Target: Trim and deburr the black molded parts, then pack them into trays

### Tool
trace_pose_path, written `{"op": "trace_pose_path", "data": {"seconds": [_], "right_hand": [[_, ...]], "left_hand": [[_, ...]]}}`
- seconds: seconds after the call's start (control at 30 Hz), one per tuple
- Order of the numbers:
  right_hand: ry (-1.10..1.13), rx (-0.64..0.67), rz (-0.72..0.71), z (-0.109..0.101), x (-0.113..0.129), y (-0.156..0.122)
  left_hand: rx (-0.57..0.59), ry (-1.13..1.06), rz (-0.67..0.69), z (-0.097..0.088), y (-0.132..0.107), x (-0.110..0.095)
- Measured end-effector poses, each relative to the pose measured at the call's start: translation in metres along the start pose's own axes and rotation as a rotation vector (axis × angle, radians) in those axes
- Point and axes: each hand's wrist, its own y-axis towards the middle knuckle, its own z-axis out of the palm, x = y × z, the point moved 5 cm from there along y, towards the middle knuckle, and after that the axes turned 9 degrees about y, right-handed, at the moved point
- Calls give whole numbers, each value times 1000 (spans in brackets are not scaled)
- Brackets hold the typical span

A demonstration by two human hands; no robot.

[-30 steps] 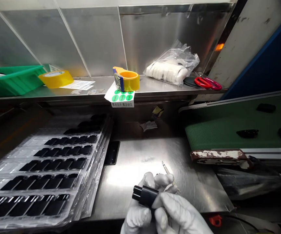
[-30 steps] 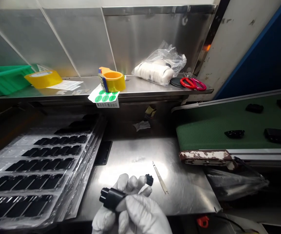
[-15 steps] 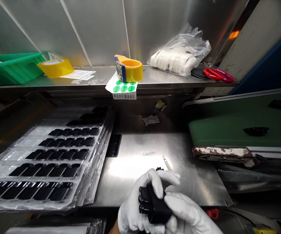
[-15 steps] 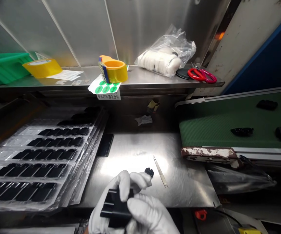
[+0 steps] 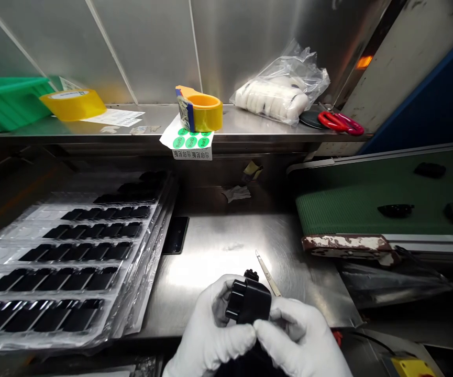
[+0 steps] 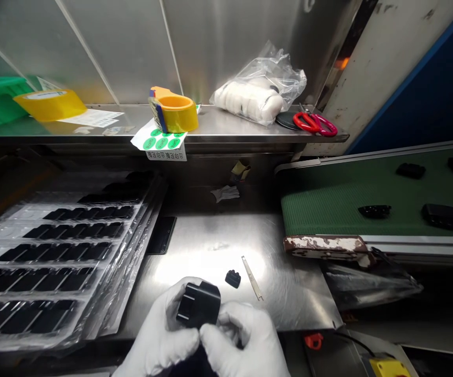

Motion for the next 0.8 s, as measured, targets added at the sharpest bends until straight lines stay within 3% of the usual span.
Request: {"op": "trace_pose_path", "data": {"seconds": [0.13, 0.3, 0.53, 0.63, 0.73, 0.8], "right_hand": [[-202, 10, -305, -2, -4, 1], [-186, -10, -569, -2, 1, -7], [-238, 90, -768, 5, 11, -9], [-257, 77, -870, 9, 14, -10], [-225, 11, -820, 12, 11, -10], [-191, -4, -763, 13, 9, -11]], "left_hand": [[-32, 1, 11, -9, -1, 3], [-46, 78, 131, -18, -3, -1], [-134, 368, 478, -27, -16, -10], [-169, 378, 631, -27, -21, -16], [-120, 333, 697, -27, -22, -18], [-146, 369, 754, -30, -25, -21]]}}
